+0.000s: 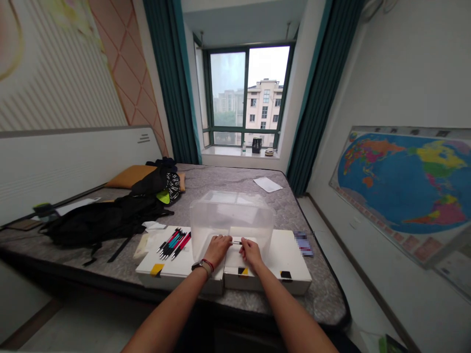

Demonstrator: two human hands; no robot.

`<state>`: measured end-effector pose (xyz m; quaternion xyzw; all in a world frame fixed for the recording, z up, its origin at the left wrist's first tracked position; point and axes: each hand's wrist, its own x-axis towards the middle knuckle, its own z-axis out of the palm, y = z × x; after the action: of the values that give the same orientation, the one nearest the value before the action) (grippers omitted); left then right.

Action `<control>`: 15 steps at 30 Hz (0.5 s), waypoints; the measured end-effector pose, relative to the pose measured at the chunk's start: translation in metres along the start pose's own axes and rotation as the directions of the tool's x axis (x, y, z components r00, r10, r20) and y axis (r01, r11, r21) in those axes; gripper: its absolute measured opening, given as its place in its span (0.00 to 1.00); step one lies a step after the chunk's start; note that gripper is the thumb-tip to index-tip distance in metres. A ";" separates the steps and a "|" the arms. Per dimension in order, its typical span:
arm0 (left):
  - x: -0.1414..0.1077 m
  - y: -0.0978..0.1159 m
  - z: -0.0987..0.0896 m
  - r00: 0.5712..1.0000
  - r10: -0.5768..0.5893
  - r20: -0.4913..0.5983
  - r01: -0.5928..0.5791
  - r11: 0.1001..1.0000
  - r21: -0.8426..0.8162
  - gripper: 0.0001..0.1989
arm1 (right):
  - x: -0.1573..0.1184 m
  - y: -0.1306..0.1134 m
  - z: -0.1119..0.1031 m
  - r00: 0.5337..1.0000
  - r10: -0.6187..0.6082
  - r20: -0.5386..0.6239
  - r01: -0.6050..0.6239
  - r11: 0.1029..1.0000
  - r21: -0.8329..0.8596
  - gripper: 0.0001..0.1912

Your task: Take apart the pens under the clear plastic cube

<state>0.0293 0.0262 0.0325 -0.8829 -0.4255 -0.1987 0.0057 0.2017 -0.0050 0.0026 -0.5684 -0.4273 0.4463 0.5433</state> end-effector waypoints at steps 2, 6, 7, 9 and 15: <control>-0.002 0.000 0.002 0.992 -0.091 -0.087 0.090 0.996 -0.022 0.11 | -0.001 -0.001 0.001 1.000 0.020 -0.009 -0.020 0.999 0.030 0.29; -0.010 0.000 0.001 0.943 -0.228 -0.242 0.221 0.974 -0.055 0.15 | -0.004 -0.004 0.003 1.000 0.003 -0.025 -0.004 1.000 -0.027 0.26; -0.012 0.000 0.000 0.942 -0.228 -0.246 0.224 0.973 -0.044 0.15 | -0.005 -0.004 0.003 1.000 -0.006 -0.024 0.005 0.999 -0.053 0.25; -0.014 0.000 -0.001 0.951 -0.222 -0.215 0.223 0.975 -0.016 0.15 | -0.006 -0.004 0.003 1.000 -0.019 -0.023 0.016 0.995 -0.095 0.23; -0.015 -0.004 0.013 0.966 -0.199 -0.167 0.174 0.973 -0.151 0.15 | -0.002 0.001 0.003 0.999 -0.018 -0.033 0.014 0.991 -0.132 0.21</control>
<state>0.0228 0.0201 0.0143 -0.8155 -0.4900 -0.3061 -0.0343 0.1981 -0.0063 0.0014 -0.6072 -0.4513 0.4029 0.5152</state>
